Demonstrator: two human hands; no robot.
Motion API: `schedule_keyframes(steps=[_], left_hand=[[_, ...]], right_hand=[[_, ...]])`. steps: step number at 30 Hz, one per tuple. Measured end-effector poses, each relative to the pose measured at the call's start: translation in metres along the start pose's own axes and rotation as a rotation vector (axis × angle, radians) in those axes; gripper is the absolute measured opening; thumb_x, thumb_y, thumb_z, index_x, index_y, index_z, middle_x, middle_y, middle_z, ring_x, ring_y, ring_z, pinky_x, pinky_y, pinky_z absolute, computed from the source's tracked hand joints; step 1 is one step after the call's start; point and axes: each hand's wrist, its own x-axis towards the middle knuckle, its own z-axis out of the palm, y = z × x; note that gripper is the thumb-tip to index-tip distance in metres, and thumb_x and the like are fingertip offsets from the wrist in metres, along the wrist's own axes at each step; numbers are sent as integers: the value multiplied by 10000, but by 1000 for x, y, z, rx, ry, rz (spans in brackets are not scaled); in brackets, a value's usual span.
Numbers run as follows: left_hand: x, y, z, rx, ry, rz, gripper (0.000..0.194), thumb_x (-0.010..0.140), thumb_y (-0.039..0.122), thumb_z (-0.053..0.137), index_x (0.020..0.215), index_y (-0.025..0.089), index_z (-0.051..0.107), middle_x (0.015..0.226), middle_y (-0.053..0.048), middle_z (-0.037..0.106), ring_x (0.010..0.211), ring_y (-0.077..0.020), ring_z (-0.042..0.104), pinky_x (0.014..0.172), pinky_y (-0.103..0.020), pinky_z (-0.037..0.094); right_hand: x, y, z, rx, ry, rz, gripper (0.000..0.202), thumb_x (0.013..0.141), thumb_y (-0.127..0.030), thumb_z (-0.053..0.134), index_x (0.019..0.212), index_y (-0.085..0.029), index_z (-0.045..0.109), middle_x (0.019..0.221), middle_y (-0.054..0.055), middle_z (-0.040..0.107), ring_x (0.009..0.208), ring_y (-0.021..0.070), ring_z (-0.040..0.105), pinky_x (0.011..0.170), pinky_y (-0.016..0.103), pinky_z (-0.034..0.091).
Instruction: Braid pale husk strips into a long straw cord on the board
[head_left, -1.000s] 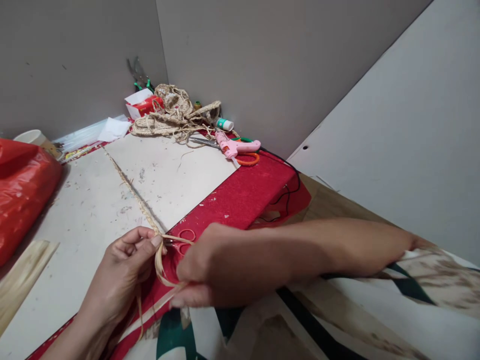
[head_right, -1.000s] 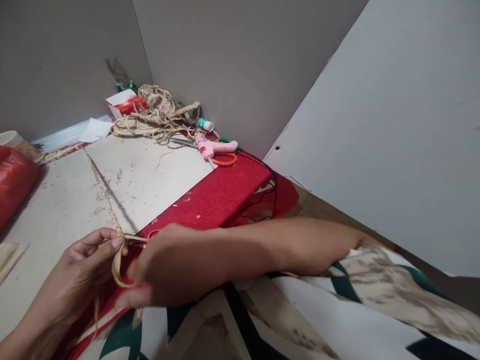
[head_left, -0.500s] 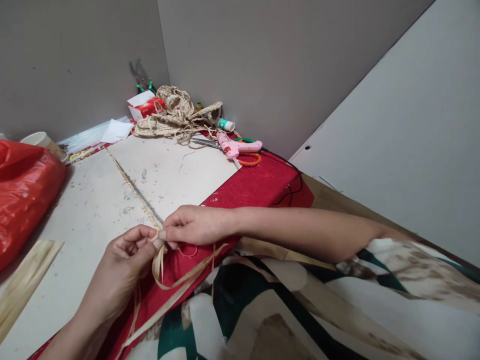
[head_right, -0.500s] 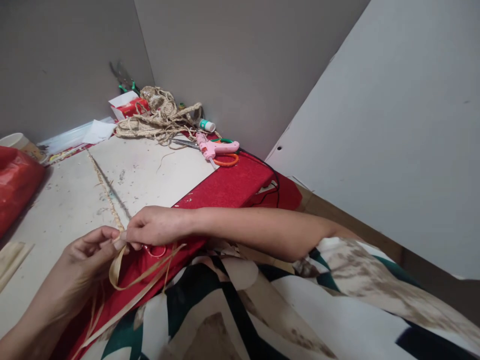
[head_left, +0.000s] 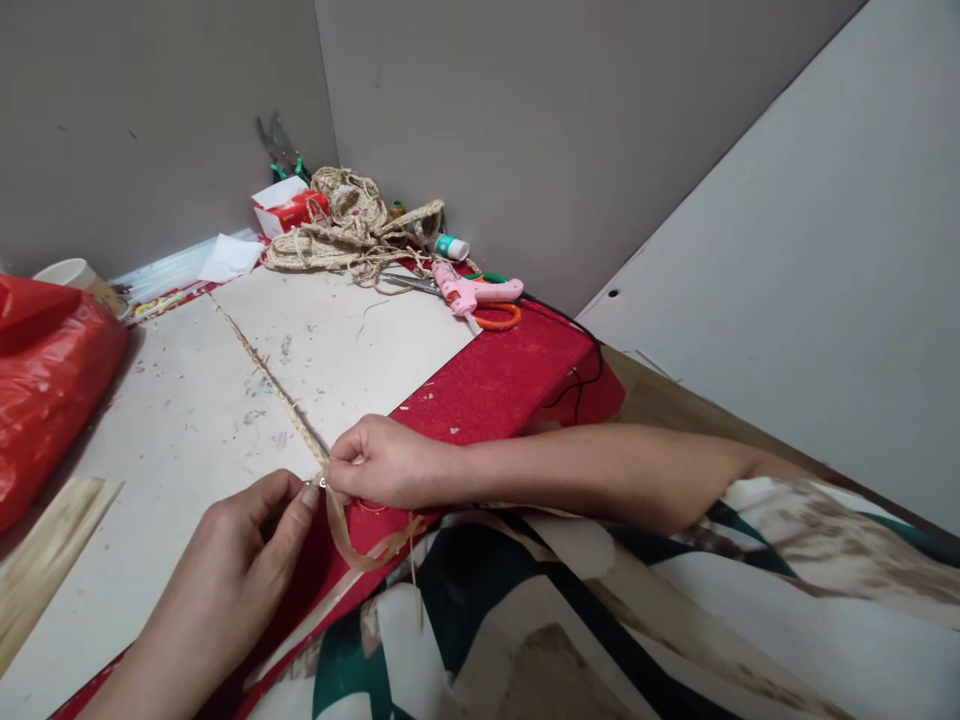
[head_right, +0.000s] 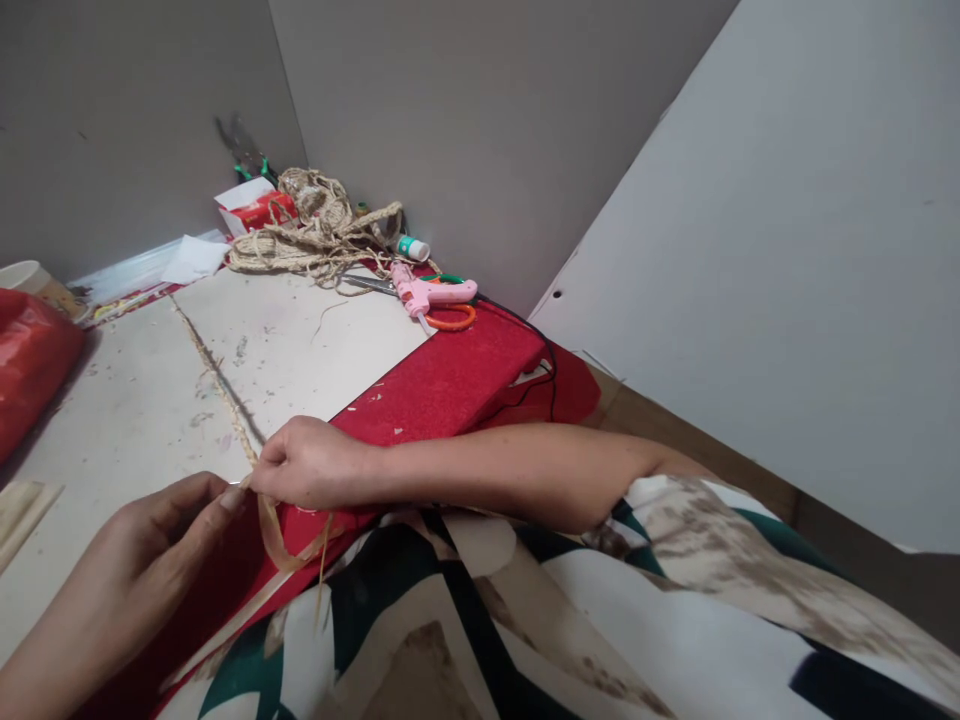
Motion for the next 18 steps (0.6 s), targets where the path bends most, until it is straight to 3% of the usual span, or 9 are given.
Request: schedule_keyframes(steps=[3,7,11,14,16,18], left_hand=[[-8,-1,6,240,-32,99,260,812,435,581,662,231,637,530,-27,607,484,-182,518,484,-253,334],[-13,-12,17,417,126,172,105,733,348,658,754,247,678,457,-19,545,375,-174,424,463,-274,197],[-15,-24,24,424,187,273,225,635,220,726,858,251,705,482,-14,527,371,-167,359,478,-284,122],[-21,-24,25,370,113,283,240,653,167,705,873,263,707,534,-30,575,401,-181,403,471,-288,161],[-26,-16,21,307,-20,243,102,677,194,706,751,264,711,525,-35,589,412,-181,438,465,-288,210],[-28,-4,14,87,-66,140,56,661,256,750,624,253,708,519,-39,606,441,-179,483,471,-279,282]], right_hand=[[0,0,3,31,-8,-14,206,774,-194,497,586,-124,545,530,-40,423,529,57,372,498,191,307],[0,1,4,107,-58,-33,255,804,-240,491,577,-128,523,540,-41,410,532,60,366,490,194,306],[0,2,4,176,-75,-18,222,807,-212,504,619,-118,577,565,-30,497,556,66,439,534,195,365],[0,2,3,256,-77,36,166,788,-185,554,653,-108,611,587,-20,557,560,65,484,563,194,403],[0,0,2,314,-100,75,144,787,-168,570,677,-100,632,600,-14,585,538,54,486,554,184,401],[-2,-2,-1,365,-122,106,141,801,-154,560,700,-97,640,575,-25,579,466,33,429,490,169,358]])
